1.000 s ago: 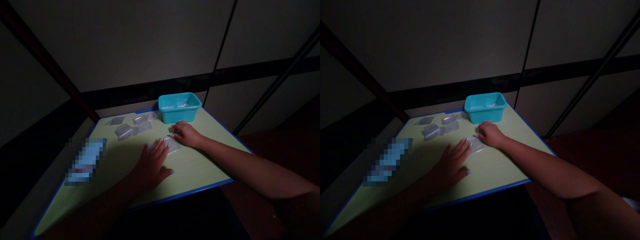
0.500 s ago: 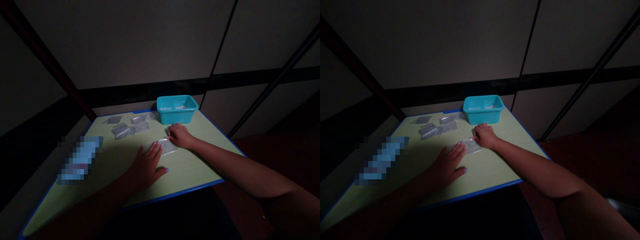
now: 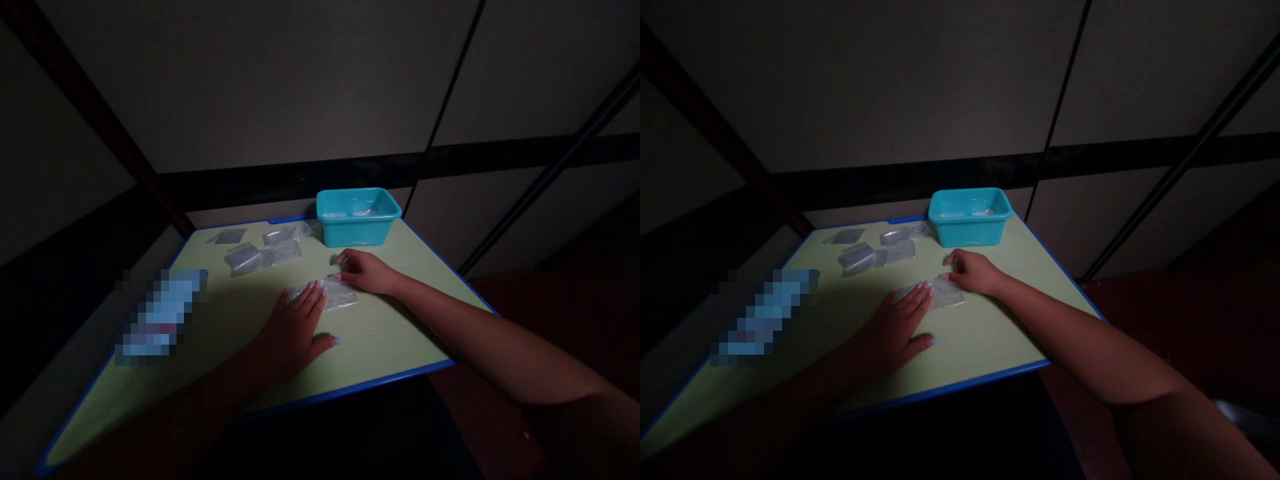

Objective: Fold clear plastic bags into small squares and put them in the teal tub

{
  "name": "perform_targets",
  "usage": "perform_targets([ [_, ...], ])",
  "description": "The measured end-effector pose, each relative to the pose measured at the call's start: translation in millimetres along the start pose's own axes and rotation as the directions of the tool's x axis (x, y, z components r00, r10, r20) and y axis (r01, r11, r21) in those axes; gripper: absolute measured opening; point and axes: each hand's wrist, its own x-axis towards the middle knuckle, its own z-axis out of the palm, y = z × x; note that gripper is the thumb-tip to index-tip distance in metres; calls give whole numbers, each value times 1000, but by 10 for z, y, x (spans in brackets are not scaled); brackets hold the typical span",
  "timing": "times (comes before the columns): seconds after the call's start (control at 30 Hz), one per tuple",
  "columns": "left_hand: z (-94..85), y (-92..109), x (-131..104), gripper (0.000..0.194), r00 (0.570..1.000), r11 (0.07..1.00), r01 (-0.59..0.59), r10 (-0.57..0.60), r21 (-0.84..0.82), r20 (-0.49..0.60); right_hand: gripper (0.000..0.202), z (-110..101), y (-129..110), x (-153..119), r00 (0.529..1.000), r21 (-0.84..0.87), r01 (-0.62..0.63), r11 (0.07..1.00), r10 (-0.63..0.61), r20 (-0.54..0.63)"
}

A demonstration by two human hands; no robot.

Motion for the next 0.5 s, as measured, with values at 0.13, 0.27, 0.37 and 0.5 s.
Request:
perform_targets([
  [0.13,5,-12,2,73,1000,1000,-12,12,-4,7,12,-38,-8,-19,999,-70,-22,997,25,44],
  [0.27,23,-21,9,73,1000,1000,-20,19,-22,-25,6,-25,-28,-23,999,-71,-28,997,30,16],
  [0.37,31,-22,13,75,1000,999,-14,14,-30,-17,4,-22,-50,-24,999,-45,-34,998,34,3],
  [0.5,32,-22,13,76,1000,999,-13,12,-33,-10,6,-41,-74,-27,998,16,-52,999,51,21],
])
